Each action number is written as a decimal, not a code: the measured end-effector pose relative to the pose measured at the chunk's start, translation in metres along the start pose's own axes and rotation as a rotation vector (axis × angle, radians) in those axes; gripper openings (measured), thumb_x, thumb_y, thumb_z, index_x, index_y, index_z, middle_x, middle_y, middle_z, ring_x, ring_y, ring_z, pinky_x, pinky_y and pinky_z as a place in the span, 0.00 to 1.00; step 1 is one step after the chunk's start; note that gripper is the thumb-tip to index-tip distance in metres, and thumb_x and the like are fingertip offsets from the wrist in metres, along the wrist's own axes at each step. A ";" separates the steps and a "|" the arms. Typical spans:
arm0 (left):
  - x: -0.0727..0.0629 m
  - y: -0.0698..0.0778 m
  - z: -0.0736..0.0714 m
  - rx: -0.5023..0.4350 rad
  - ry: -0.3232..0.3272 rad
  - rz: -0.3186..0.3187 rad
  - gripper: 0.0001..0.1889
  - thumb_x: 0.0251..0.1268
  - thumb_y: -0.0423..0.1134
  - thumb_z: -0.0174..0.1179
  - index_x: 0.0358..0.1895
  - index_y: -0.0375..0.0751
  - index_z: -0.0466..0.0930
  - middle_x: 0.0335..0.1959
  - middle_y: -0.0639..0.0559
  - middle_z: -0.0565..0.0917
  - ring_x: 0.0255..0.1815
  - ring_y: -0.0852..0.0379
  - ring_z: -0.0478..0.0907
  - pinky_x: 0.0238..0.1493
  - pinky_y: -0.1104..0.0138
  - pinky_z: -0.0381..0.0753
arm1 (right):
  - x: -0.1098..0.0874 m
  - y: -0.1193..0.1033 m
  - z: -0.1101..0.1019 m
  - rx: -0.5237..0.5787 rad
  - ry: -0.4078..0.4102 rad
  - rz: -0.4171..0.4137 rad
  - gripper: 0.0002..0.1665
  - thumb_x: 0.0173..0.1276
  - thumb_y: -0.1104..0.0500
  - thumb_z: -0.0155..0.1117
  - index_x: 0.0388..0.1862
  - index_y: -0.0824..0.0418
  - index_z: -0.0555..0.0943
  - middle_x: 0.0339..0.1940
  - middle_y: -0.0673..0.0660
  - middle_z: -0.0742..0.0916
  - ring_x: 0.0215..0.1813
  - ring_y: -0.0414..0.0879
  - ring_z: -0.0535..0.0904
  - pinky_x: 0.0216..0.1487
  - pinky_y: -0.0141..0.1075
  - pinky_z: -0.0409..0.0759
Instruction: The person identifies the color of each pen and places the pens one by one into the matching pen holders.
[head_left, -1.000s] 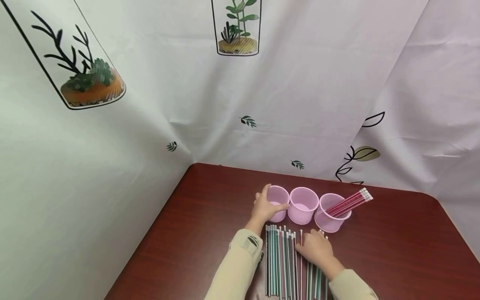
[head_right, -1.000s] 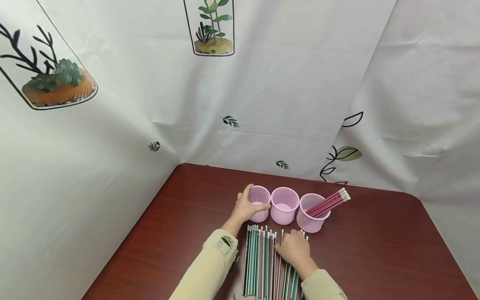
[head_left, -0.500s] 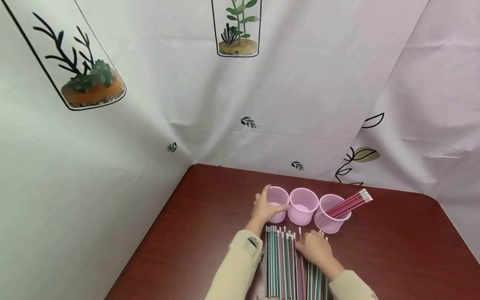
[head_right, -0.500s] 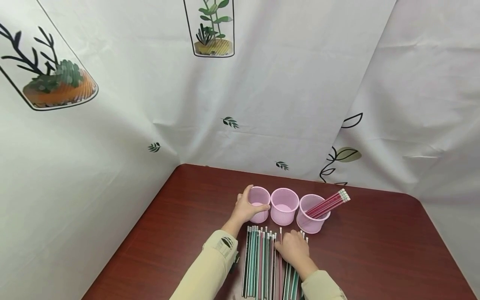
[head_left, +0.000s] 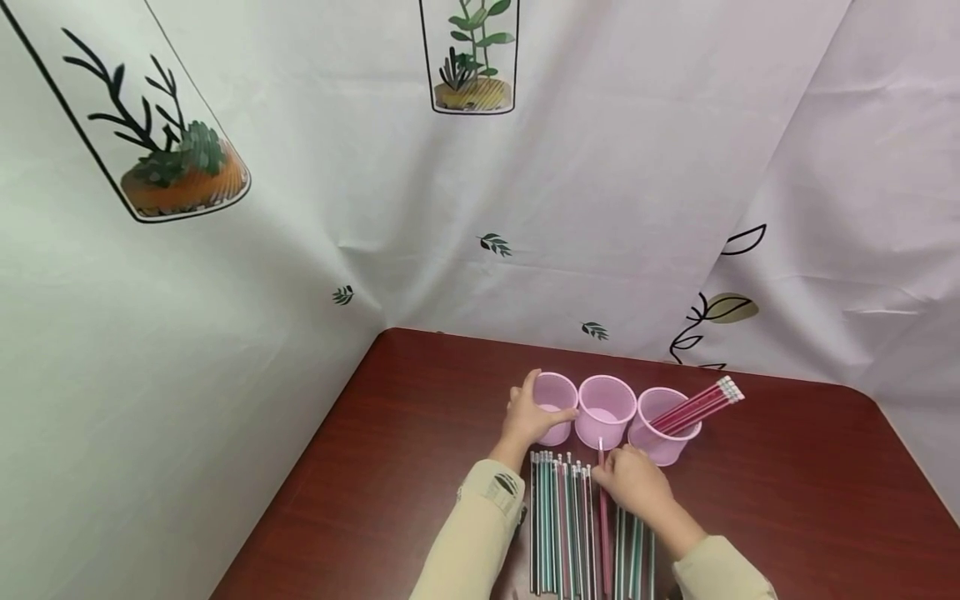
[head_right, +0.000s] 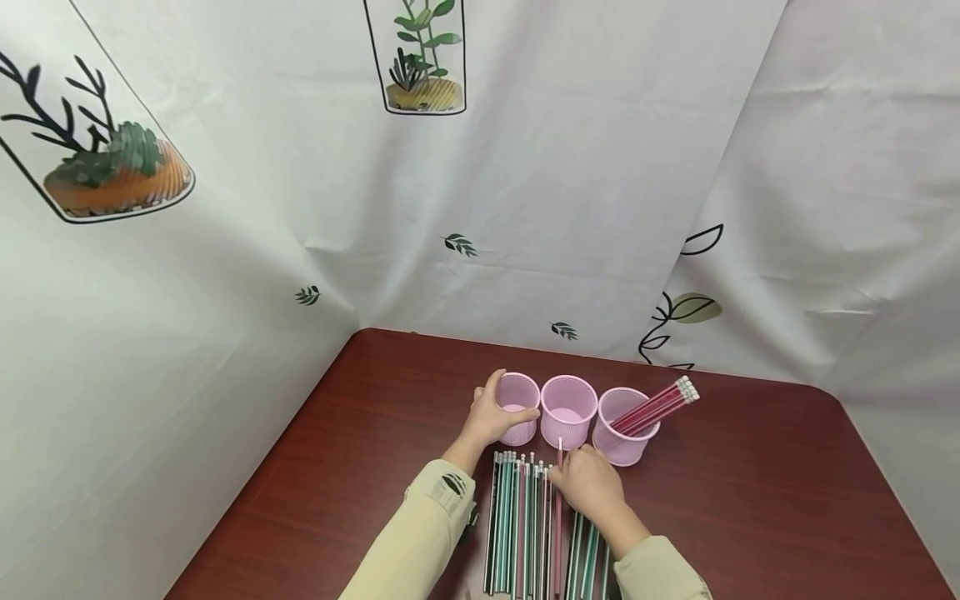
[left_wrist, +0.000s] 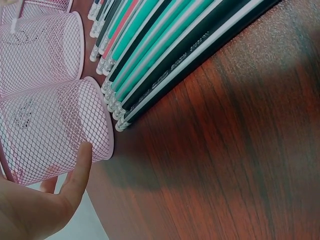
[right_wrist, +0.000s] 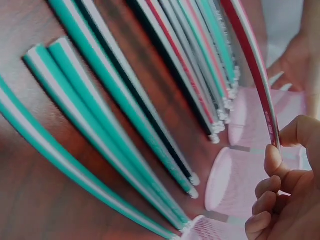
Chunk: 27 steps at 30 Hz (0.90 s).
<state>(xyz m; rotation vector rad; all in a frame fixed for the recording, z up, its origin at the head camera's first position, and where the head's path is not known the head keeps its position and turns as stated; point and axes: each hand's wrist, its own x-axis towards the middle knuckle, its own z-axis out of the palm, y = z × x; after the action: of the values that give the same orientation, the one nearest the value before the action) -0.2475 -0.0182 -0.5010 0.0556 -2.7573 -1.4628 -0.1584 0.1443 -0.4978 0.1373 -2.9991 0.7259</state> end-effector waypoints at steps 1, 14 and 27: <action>0.000 0.000 0.000 -0.001 -0.001 0.000 0.53 0.29 0.59 0.76 0.68 0.60 0.59 0.54 0.39 0.68 0.52 0.39 0.70 0.43 0.49 0.75 | 0.001 -0.001 -0.003 0.017 -0.002 0.004 0.17 0.51 0.57 0.59 0.08 0.54 0.66 0.15 0.50 0.69 0.22 0.43 0.63 0.23 0.36 0.65; 0.001 -0.002 0.001 -0.006 -0.007 0.001 0.54 0.29 0.59 0.76 0.68 0.59 0.59 0.54 0.39 0.68 0.51 0.40 0.70 0.43 0.49 0.75 | 0.008 -0.005 -0.034 0.199 -0.011 0.071 0.16 0.54 0.58 0.60 0.13 0.56 0.66 0.12 0.48 0.70 0.17 0.41 0.64 0.19 0.34 0.63; 0.001 -0.002 0.001 -0.001 -0.005 0.000 0.53 0.28 0.59 0.76 0.68 0.59 0.60 0.53 0.40 0.68 0.52 0.39 0.70 0.42 0.49 0.75 | 0.020 0.005 -0.079 0.219 0.228 0.091 0.10 0.56 0.59 0.58 0.19 0.59 0.70 0.15 0.50 0.73 0.22 0.45 0.66 0.23 0.35 0.64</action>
<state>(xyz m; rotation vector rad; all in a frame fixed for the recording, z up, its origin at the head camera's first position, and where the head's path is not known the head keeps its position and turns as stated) -0.2489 -0.0189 -0.5031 0.0518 -2.7601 -1.4670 -0.1762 0.1836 -0.4285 -0.0693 -2.7193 1.0040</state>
